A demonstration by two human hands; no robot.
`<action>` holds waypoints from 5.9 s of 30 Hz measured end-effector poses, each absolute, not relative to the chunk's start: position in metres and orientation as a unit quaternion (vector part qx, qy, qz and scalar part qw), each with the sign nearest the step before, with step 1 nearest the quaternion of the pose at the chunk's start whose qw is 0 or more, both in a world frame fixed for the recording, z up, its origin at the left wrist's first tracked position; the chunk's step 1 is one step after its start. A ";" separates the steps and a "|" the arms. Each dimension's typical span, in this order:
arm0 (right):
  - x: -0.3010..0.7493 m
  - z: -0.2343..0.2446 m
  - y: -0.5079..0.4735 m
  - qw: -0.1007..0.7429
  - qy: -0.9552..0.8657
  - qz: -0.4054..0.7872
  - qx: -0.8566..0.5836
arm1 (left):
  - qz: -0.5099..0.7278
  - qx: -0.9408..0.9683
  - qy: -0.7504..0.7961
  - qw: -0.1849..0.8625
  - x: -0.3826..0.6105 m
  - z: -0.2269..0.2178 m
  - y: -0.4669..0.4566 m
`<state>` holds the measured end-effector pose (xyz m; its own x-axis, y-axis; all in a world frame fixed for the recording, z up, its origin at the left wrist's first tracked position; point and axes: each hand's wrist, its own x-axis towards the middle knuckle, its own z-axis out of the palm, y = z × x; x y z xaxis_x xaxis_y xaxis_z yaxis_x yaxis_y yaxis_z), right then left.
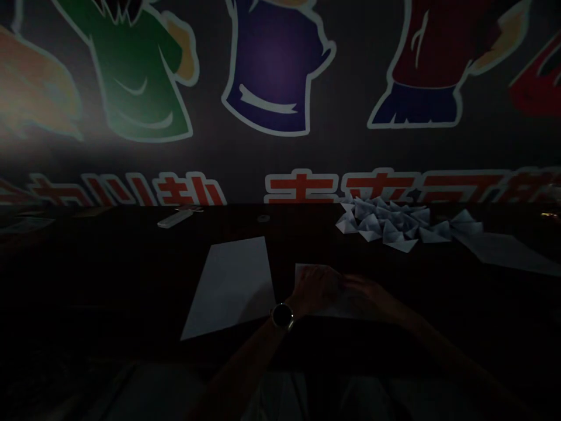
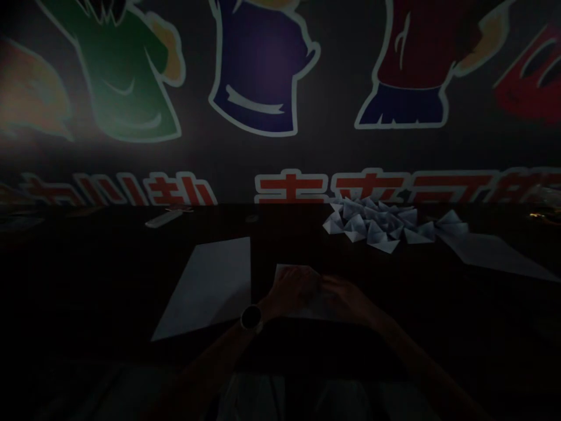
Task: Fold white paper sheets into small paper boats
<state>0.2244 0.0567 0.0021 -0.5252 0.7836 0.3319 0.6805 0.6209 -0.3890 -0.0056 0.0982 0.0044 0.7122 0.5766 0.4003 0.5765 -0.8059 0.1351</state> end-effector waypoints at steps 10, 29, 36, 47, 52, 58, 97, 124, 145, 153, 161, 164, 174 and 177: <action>0.195 0.019 0.092 0.222 -0.861 0.028 -0.456 | 0.215 0.921 0.324 -0.007 -0.005 0.009 0.097; 0.239 -0.002 0.019 0.191 -0.885 -0.114 -0.410 | 0.192 0.925 0.327 -0.006 -0.005 0.008 0.095; 0.256 0.004 -0.017 0.155 -0.859 -0.143 -0.467 | 0.182 0.926 0.330 -0.017 -0.006 0.014 0.092; 0.158 -0.005 -0.038 0.181 -0.862 -0.116 -0.458 | 0.161 0.887 0.422 -0.096 0.001 0.025 0.079; 0.166 -0.008 -0.029 0.192 -0.844 -0.107 -0.489 | 0.156 0.904 0.394 -0.057 -0.024 0.027 0.055; 0.196 -0.015 -0.043 0.180 -0.869 -0.103 -0.450 | 0.169 0.933 0.317 -0.016 -0.059 0.015 0.019; 0.165 -0.009 0.039 0.298 -0.733 0.014 -0.611 | 0.150 0.960 0.234 0.046 -0.081 0.010 -0.013; 0.169 0.000 0.032 0.274 -0.733 -0.173 -0.598 | 0.067 0.960 0.271 -0.013 -0.068 0.011 -0.018; 0.183 -0.017 -0.068 0.143 -0.819 -0.226 -0.507 | 0.087 0.962 0.258 0.005 -0.071 0.015 -0.019; 0.204 -0.021 -0.064 0.167 -0.781 -0.233 -0.555 | 0.111 0.961 0.250 -0.025 -0.064 0.015 -0.018; 0.204 -0.025 -0.062 0.152 -0.770 -0.257 -0.564 | 0.130 0.932 0.328 -0.080 -0.023 -0.005 -0.031; 0.203 -0.022 -0.064 0.162 -0.768 -0.252 -0.566 | 0.129 0.940 0.310 -0.052 -0.038 -0.004 -0.032; 0.203 -0.022 -0.062 0.193 -0.771 -0.254 -0.552 | 0.158 0.964 0.211 -0.021 -0.086 0.022 -0.025; 0.204 -0.027 -0.067 0.203 -0.761 -0.262 -0.558 | 0.139 0.958 0.246 -0.048 -0.081 0.025 -0.020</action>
<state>0.2040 -0.0669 -0.0271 -0.2958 0.7426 0.6009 0.9551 0.2409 0.1725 -0.0809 -0.0200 0.0255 0.8402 0.4579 0.2905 0.4847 -0.8744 -0.0236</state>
